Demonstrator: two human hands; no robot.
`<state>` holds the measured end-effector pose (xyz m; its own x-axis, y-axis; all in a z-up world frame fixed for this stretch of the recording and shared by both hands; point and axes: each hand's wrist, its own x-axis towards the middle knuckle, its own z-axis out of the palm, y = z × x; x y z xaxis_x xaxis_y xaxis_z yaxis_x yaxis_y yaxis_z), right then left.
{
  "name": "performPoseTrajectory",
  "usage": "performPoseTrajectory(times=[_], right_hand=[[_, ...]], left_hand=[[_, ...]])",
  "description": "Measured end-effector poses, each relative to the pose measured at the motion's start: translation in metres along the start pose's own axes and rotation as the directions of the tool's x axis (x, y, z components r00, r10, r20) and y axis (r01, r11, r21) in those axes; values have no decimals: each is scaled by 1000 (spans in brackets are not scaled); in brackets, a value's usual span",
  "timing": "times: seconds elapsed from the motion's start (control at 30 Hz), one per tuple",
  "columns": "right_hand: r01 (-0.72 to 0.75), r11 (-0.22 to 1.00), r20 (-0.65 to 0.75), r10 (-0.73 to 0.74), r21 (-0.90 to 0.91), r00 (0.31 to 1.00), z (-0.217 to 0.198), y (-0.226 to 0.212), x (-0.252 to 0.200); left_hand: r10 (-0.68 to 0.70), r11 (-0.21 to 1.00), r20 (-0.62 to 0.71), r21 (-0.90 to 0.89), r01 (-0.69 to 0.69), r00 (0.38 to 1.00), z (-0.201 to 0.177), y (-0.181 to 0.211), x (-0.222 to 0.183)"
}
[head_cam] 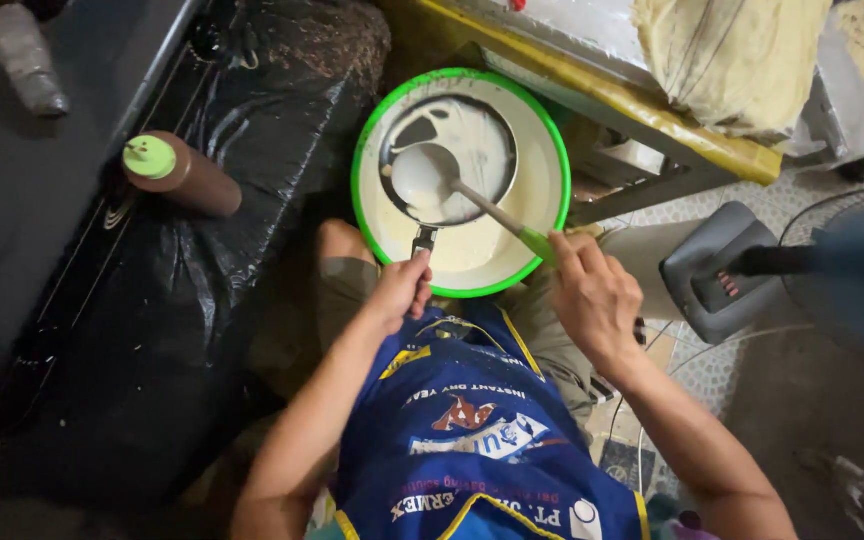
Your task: Pouring batter into a pan, spreading it, and flipping the cooked crepes to make thin pancakes.
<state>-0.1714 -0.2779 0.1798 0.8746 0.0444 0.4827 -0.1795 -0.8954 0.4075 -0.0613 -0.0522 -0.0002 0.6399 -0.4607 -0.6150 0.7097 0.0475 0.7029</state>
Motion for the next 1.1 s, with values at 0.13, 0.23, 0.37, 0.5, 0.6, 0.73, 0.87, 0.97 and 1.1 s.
performPoseTrajectory(times=[0.13, 0.23, 0.37, 0.5, 0.6, 0.73, 0.87, 0.97, 1.1], right_hand=[[-164, 977, 73, 155, 134, 985, 25, -2, -12], [-344, 927, 338, 279, 150, 899, 41, 4, -24], [-427, 885, 409, 325, 186, 853, 31, -2, -20], [-515, 836, 462, 386, 191, 799, 32, 5, -26], [-487, 870, 371, 429, 76, 824, 28, 19, -33], [-342, 940, 134, 342, -24, 930, 28, 29, -53], [-284, 958, 90, 280, 35, 956, 10, 25, -34], [-299, 953, 70, 295, 51, 953, 11, 28, -24], [-290, 955, 30, 289, 68, 957, 19, 30, -33]], left_hand=[[-254, 952, 44, 188, 242, 966, -22, 22, 7], [-280, 891, 12, 376, 255, 960, -34, 30, 8], [-201, 849, -5, 499, 177, 980, -33, 33, -9], [-69, 780, 7, 624, 49, 998, -27, 34, -33], [-30, 839, 8, 543, 21, 1000, -28, 13, -33], [-15, 919, 28, 394, 3, 999, -24, -21, -27], [-29, 935, 35, 353, 15, 999, -2, 7, -51], [-38, 939, 38, 343, 23, 999, 5, 22, -64], [-52, 945, 40, 325, 37, 998, -2, 14, -60]])
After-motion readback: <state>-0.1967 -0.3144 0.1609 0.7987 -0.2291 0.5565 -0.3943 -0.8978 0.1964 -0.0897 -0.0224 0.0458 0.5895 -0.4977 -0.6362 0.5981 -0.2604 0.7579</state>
